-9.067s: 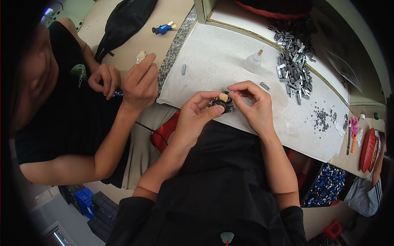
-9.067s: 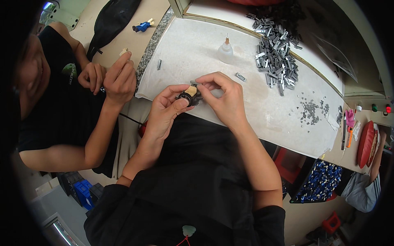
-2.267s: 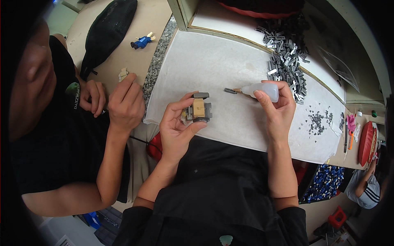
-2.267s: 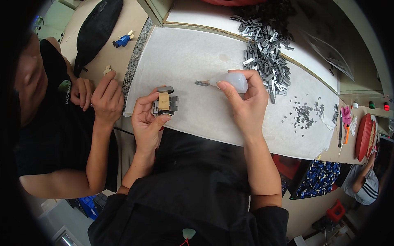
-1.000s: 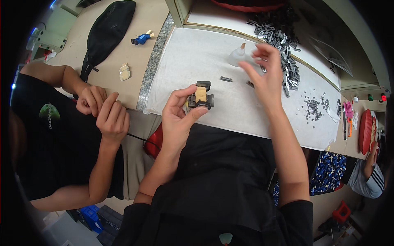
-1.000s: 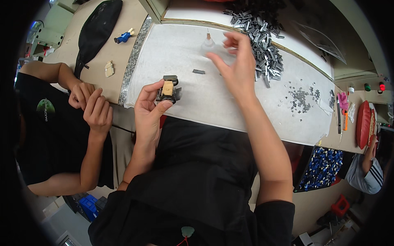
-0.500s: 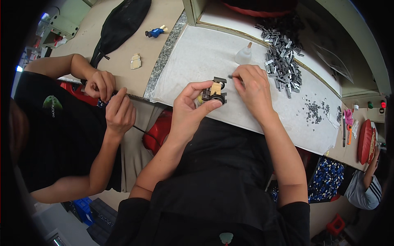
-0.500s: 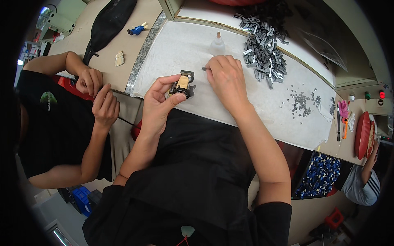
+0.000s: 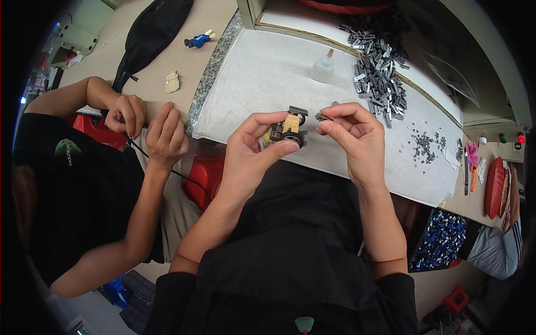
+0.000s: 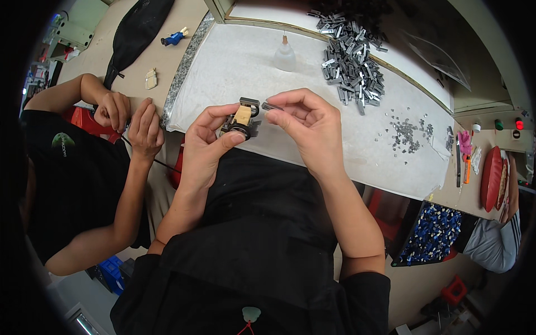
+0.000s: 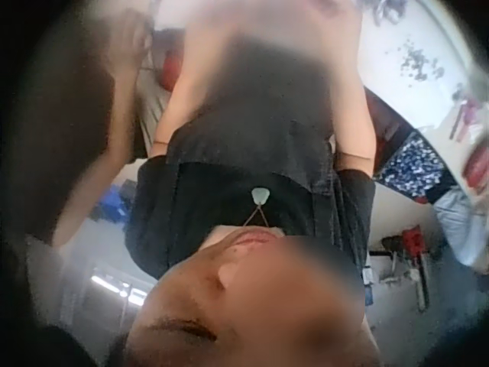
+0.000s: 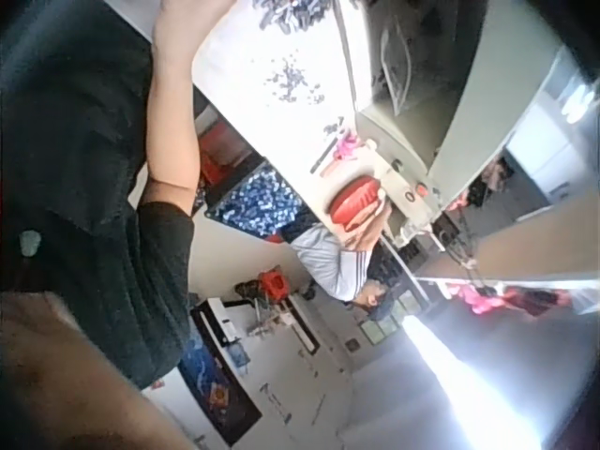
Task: The person assembles a toy car part by hand, attaching a motor and small screws to a plastic chassis, and applying adhesive from a bottle to secure the components.
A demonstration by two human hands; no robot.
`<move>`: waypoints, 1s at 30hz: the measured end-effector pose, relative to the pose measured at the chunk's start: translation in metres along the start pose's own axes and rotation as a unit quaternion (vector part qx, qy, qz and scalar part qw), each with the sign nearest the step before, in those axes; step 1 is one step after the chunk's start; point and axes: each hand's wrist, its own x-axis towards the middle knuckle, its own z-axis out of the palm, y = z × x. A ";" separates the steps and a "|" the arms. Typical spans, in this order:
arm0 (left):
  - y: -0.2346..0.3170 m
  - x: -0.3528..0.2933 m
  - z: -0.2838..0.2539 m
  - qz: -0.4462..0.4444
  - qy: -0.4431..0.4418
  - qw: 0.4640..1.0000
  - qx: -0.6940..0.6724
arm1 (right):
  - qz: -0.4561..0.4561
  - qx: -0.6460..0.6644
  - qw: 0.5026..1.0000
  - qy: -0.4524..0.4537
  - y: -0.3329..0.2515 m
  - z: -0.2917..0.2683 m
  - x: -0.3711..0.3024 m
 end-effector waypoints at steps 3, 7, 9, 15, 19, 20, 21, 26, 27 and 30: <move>-0.001 0.003 0.004 -0.028 -0.005 1.000 0.005 | 0.025 0.026 0.999 -0.012 -0.003 0.001 0.000; -0.002 0.006 0.006 -0.044 -0.001 0.999 0.007 | 0.001 -0.005 1.000 -0.022 -0.001 0.002 0.000; -0.002 0.008 0.007 -0.054 -0.004 0.998 0.014 | -0.004 -0.015 0.999 -0.028 0.001 0.002 0.001; -0.003 0.011 0.002 -0.072 -0.017 0.997 0.031 | 0.022 -0.019 0.999 -0.025 0.003 0.004 0.003; -0.004 0.013 0.003 -0.070 -0.006 0.997 0.024 | 0.037 -0.044 0.998 -0.026 0.001 0.005 0.003; -0.004 0.013 0.003 -0.071 -0.006 0.997 0.030 | 0.031 -0.054 0.998 -0.025 0.001 0.005 0.003; -0.004 0.013 0.003 -0.072 -0.006 0.997 0.035 | 0.033 -0.053 0.998 -0.025 0.003 0.005 0.003; -0.003 0.014 0.003 -0.080 -0.008 0.996 0.037 | -0.034 -0.108 0.994 -0.012 0.007 0.005 0.004; -0.003 0.014 0.002 -0.084 -0.007 0.996 0.042 | -0.033 -0.108 0.994 -0.012 0.008 0.005 0.004; -0.004 0.014 0.000 -0.088 -0.012 0.995 0.039 | -0.059 -0.136 0.989 -0.016 0.010 0.006 0.005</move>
